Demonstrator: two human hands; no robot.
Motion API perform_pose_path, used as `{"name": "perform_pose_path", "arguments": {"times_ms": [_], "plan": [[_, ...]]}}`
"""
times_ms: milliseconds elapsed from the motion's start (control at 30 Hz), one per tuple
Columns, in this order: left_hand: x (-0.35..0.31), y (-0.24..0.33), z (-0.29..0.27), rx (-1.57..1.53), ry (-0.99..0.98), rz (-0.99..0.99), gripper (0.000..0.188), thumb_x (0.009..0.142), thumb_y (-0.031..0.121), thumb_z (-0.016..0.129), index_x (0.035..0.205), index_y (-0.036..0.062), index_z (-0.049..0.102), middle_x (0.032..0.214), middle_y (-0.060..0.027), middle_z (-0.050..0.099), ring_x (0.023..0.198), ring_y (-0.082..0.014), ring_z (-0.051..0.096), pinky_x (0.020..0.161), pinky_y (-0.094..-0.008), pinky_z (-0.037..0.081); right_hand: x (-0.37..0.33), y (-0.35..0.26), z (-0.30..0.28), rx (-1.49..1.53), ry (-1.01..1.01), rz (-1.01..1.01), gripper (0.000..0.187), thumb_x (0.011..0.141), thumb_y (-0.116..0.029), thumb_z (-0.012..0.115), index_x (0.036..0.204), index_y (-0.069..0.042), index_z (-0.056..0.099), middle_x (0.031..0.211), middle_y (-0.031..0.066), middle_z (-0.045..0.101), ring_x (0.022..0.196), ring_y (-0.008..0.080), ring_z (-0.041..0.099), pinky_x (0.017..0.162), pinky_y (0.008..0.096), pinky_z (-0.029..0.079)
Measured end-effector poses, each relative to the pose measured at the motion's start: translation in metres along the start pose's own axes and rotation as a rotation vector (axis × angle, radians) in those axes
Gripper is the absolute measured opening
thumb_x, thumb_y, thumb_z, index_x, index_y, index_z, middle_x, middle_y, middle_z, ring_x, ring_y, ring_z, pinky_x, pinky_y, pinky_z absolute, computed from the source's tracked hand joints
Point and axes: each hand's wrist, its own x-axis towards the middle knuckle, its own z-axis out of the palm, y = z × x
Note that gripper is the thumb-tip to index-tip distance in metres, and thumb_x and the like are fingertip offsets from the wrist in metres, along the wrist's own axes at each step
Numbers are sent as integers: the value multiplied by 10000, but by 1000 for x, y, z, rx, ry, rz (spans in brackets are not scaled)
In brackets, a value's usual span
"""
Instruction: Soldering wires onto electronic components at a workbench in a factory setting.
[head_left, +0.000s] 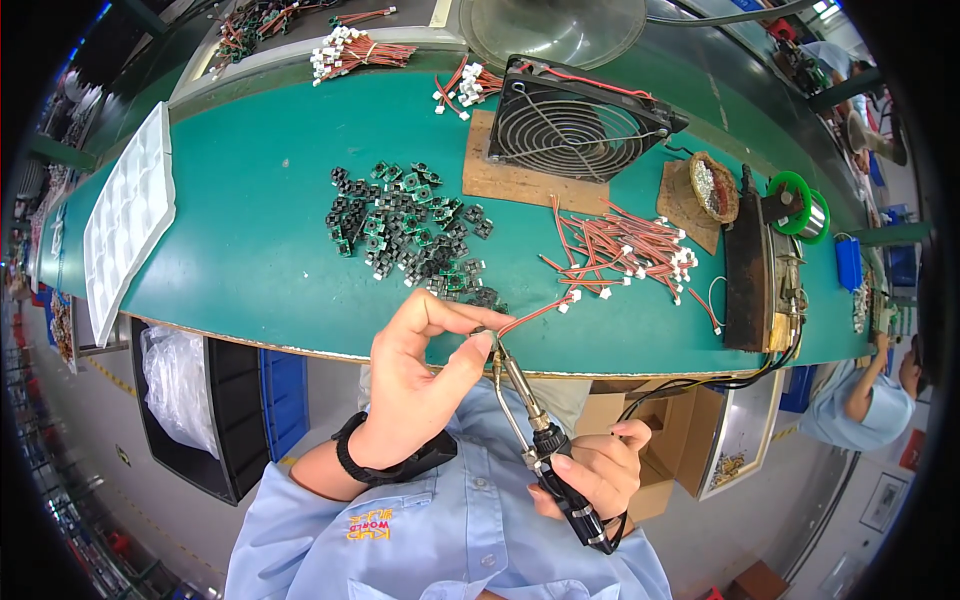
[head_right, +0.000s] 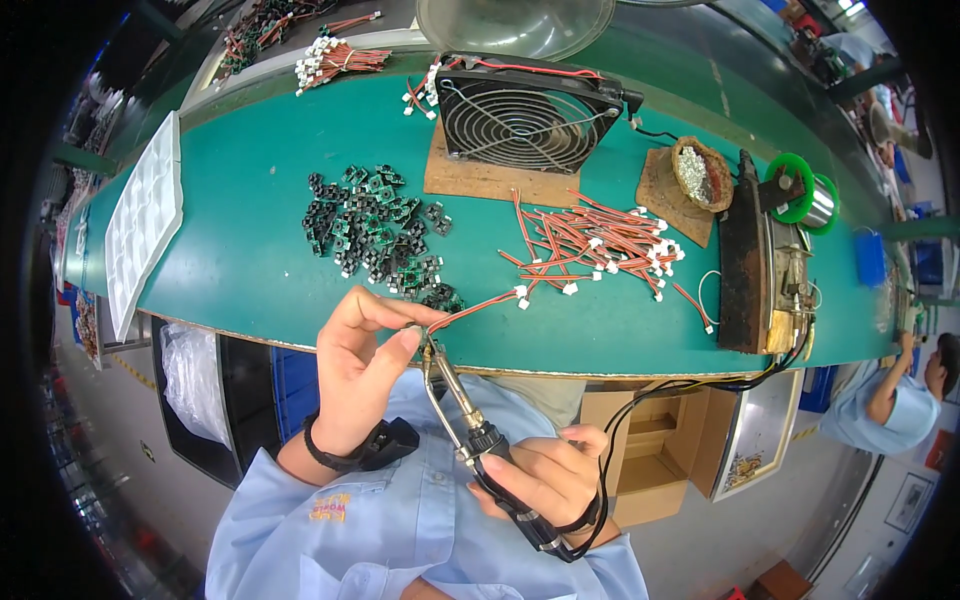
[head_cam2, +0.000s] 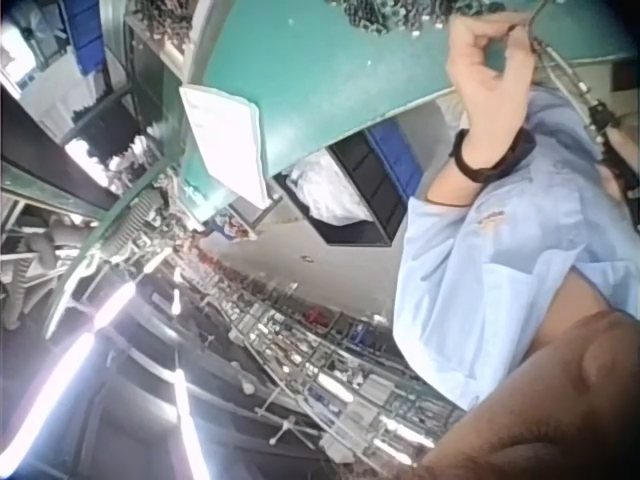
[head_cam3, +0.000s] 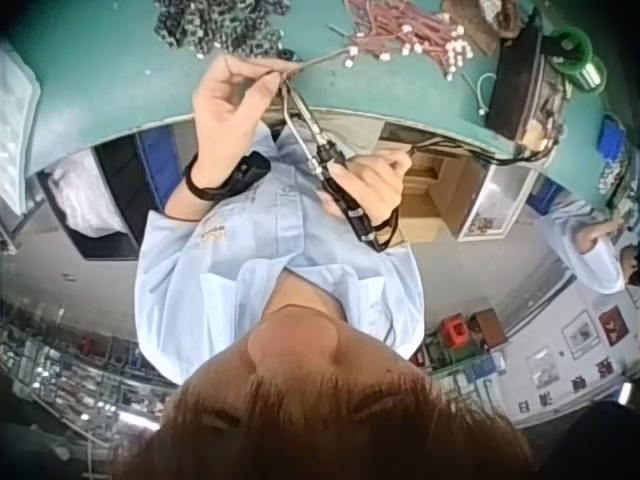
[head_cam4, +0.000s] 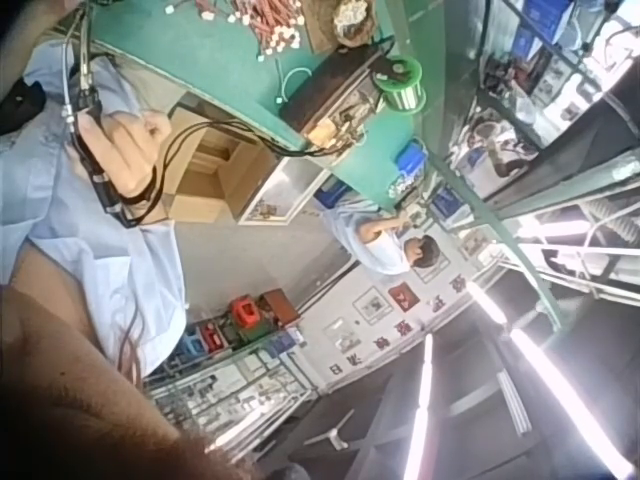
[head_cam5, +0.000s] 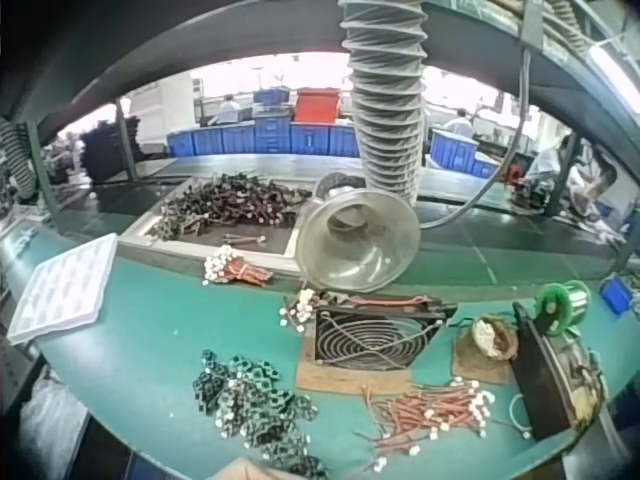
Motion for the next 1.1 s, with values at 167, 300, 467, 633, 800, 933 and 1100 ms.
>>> {"name": "perform_pose_path", "arguments": {"times_ms": [167,300,467,633,800,933,1100], "plan": [[0,1,-1,-5,3,-12,116,823,-23,562,848,31,462,952,-161,653,904,-176,613,797,-306,460,-6,4,0,-19,40,-26,407,618,-274,769,976,-151,621,657,-35,587,622,112,561,787,342,308],[3,9,-2,-6,-16,-117,99,830,26,537,834,49,441,944,-189,644,892,-200,619,814,-318,464,-16,15,1,-30,200,-63,410,691,-347,690,989,-88,577,599,20,578,565,148,538,778,427,304],[4,11,-5,-240,-42,-300,104,823,42,540,820,55,437,940,-176,647,881,-192,616,803,-312,462,-18,17,3,-8,365,-8,412,719,-374,662,977,-65,572,567,20,564,538,150,519,767,429,299],[2,9,-2,-164,-42,-242,114,830,45,547,825,53,434,943,-176,646,884,-196,619,792,-310,470,-6,10,0,52,174,-64,402,617,-319,776,946,-138,634,670,-46,608,608,104,565,718,332,310],[1,7,0,-85,-40,-147,118,842,45,549,836,51,431,943,-181,644,885,-193,620,784,-312,482,-2,6,0,64,112,-46,388,626,-290,774,959,-145,637,671,-52,609,609,99,566,739,323,311],[0,6,0,-77,-44,-136,111,844,30,546,846,48,436,945,-184,642,886,-190,619,783,-314,487,-3,5,0,64,73,-25,383,629,-265,772,969,-149,639,669,-57,606,611,96,568,756,313,308],[-1,4,0,-44,-48,-85,110,843,16,547,854,45,441,949,-188,640,888,-192,618,770,-310,490,-2,5,0,56,67,-24,388,625,-267,774,972,-157,641,664,-59,595,617,94,567,759,305,303]]}}
